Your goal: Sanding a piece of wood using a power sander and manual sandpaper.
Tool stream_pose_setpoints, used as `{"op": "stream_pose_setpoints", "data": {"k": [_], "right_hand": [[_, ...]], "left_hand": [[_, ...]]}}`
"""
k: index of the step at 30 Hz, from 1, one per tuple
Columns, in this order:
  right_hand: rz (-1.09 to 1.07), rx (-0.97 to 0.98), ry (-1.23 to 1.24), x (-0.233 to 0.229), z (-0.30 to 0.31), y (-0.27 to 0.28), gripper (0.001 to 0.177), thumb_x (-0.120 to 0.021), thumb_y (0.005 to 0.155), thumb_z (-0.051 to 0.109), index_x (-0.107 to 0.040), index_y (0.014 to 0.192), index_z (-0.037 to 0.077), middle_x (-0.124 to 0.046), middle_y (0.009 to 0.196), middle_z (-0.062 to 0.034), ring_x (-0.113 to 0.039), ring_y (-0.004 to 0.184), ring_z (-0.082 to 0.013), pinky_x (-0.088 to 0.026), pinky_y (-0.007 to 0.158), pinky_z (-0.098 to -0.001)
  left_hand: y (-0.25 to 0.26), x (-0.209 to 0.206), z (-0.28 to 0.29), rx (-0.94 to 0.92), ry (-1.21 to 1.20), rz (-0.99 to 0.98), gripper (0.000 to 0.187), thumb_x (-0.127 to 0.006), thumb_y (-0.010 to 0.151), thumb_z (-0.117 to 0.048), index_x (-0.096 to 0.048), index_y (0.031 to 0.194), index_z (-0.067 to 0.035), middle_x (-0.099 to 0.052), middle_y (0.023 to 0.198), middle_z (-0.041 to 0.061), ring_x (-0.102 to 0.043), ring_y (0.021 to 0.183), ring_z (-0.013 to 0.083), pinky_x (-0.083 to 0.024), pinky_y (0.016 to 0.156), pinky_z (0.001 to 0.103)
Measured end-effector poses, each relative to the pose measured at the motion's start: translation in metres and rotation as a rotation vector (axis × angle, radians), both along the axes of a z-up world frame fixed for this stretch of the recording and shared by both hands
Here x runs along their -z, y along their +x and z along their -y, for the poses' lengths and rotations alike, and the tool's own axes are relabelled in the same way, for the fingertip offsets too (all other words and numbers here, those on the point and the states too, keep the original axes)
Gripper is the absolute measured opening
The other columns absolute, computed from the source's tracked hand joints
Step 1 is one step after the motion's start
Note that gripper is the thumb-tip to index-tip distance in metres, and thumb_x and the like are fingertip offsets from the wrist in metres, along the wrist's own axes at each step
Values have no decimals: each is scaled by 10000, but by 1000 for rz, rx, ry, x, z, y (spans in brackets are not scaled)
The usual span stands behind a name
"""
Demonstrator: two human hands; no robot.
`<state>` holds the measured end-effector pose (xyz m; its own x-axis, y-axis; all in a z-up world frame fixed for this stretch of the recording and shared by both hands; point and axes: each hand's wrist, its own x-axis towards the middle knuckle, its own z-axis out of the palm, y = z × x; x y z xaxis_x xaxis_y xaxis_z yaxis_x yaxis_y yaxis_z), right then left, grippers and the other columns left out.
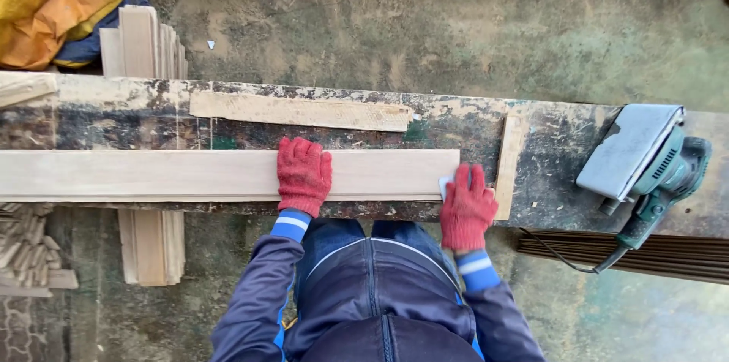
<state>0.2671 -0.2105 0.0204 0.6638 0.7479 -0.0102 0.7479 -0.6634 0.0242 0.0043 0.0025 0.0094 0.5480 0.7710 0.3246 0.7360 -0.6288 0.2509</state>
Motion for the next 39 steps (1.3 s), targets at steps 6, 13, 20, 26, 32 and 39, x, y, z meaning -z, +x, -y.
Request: {"op": "stream_pose_setpoints", "data": {"k": [6,13,20,26,32,39], "right_hand": [[-169,103,-207,0,65,41,345,-586,992,478,-698,1306,387,-614,1392,-27,-721,1042,-378,-579,842,-476],[-323,126,257,-3,-29,3,448,-630,995,337,-630,1438,270,-539,1434,-106,-644,1098,-381,-503,945,-521],[56,-402,285,71,-73,-63,724,-680,973,332,-359,1621,357,-219,1737,-55,-192,1569,-322,-67,1227,-506],[-5,-463,342,-14,-91,-25,658,-885,718,448,-601,1308,383,-532,1434,-175,-520,1283,-430,-368,1008,-617],[349,-287,185,39,-3,113,616,-846,791,439,-704,1380,329,-720,1013,-14,-707,834,-267,-544,745,-419],[48,28,68,-56,8,113,726,-662,1072,478,-587,1521,-88,-565,1339,-373,-539,1038,-569,-389,842,-594]], "left_hand": [[-4,18,4,-1,28,42,202,-700,907,-307,-642,984,-129,-589,1006,70,-602,1143,277,-390,1180,534],[-3,15,3,11,36,25,203,-706,891,-308,-634,965,-133,-579,981,61,-599,1120,268,-395,1179,533],[-1,5,3,4,18,15,188,-709,905,-293,-647,940,-118,-605,961,76,-609,1101,270,-379,1179,527],[-7,27,2,-4,11,-5,229,-707,905,-346,-668,975,-131,-620,985,74,-605,1126,270,-364,1191,533],[-3,29,2,-33,61,28,212,-729,848,-321,-670,930,-135,-626,952,90,-618,1088,283,-387,1161,535],[-7,11,8,-284,-62,574,453,-762,840,-159,-589,1245,-53,-613,1297,152,-570,1243,381,-444,1133,483]]}}
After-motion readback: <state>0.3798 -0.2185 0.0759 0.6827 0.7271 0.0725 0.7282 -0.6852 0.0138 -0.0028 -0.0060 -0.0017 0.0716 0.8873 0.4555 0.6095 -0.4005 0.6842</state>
